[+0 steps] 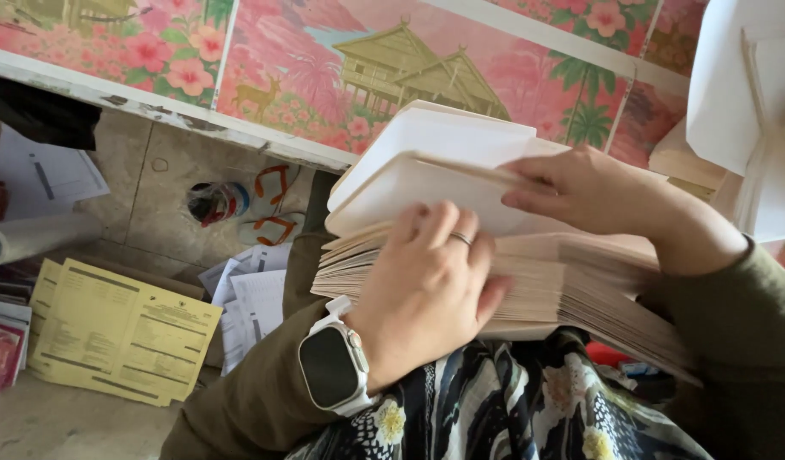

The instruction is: Flipping through and inspecting a large stack of paper envelopes on a production table.

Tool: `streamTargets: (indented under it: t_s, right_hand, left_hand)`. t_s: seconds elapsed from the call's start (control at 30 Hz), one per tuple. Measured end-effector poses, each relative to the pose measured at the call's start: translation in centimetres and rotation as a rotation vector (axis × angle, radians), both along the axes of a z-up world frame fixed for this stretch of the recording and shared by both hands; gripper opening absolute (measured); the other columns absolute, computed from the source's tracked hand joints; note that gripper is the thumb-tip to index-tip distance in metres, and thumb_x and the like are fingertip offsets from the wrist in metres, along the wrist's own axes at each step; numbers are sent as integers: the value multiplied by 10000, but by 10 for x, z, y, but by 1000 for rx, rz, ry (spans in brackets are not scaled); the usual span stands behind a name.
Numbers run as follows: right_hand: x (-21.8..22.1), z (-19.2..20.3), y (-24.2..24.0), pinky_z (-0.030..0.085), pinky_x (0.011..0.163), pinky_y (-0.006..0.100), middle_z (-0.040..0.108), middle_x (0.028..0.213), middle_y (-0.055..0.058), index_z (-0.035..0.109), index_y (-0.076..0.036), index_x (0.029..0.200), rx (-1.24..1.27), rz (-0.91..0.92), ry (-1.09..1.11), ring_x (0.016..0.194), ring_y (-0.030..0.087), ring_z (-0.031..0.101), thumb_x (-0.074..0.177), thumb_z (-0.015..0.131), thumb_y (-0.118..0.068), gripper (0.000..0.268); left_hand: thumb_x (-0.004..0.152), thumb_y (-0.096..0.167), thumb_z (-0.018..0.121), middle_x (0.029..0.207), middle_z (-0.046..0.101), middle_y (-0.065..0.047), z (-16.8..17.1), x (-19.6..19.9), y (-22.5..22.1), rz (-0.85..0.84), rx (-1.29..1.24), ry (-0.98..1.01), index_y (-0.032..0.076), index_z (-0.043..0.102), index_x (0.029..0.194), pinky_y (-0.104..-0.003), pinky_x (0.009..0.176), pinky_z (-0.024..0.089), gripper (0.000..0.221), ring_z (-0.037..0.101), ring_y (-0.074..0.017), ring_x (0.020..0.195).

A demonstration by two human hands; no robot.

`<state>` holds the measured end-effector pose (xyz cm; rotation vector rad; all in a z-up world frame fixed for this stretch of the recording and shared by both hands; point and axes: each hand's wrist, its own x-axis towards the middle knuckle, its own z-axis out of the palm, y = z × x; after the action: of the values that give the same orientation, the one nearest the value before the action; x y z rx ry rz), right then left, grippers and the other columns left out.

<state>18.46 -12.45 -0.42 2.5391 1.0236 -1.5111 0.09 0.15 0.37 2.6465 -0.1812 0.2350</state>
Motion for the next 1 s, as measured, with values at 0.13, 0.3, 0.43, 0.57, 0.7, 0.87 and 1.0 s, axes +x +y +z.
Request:
streamTargets:
  t_s: [0.13, 0.3, 0.43, 0.57, 0.7, 0.87, 1.0]
  right_hand:
    - [-7, -21, -7, 445, 753, 314, 690, 856, -19, 672, -242, 1042, 72, -113, -158, 827, 155, 609, 838, 619, -367, 246]
    - [-8, 19, 6, 540, 667, 282, 746, 800, -7, 508, -325, 1340, -56, 178, 106, 601, 154, 651, 902, 379, -442, 471]
    - [-6, 8, 1, 509, 780, 324, 751, 1025, -28, 514, -283, 1329, -49, 177, 52, 819, 188, 712, 888, 405, -470, 492]
    - [-12, -8, 2, 449, 583, 347, 647, 666, 43, 599, -185, 1007, 70, 112, -126, 581, 199, 602, 968, 438, -340, 227]
    - [-15, -3, -4, 517, 781, 384, 752, 930, 39, 648, -231, 1126, 139, 144, -49, 817, 251, 716, 916, 476, -330, 289]
    - [-6, 31, 16, 501, 739, 248, 771, 849, -74, 622, -351, 1207, -55, 185, 149, 682, 100, 657, 889, 385, -492, 421]
    - [-1, 18, 15, 408, 685, 286, 571, 681, -15, 655, -214, 904, -16, 57, 43, 656, 133, 523, 921, 507, -428, 261]
  left_hand:
    - [829, 370, 668, 776, 557, -113, -11, 2, -2, -50, -103, 41, 36, 597, 763, -413, 656, 424, 347, 514, -299, 792]
    - [939, 451, 493, 1248, 480, -283, -6, 1, -3, 84, 14, 45, -104, 549, 1180, -414, 718, 478, 608, 548, -355, 887]
    - [932, 457, 488, 1119, 486, -177, -3, 2, -1, 59, -42, 108, -62, 539, 1185, -402, 719, 473, 580, 538, -300, 886]
    - [920, 467, 506, 1175, 517, -205, -7, 0, -3, 83, 56, 30, -70, 542, 1187, -396, 717, 459, 601, 519, -314, 885]
    - [874, 505, 506, 1200, 542, -196, -6, 5, -4, 110, 123, 119, -74, 518, 1247, -433, 632, 457, 690, 461, -317, 913]
    - [891, 504, 511, 929, 562, -156, -1, 1, -3, 53, 180, 63, 20, 604, 1014, -421, 768, 411, 508, 470, -314, 877]
    - [773, 513, 612, 779, 596, -169, 8, 1, 2, -75, 59, 74, 41, 603, 889, -498, 764, 349, 486, 500, -356, 867]
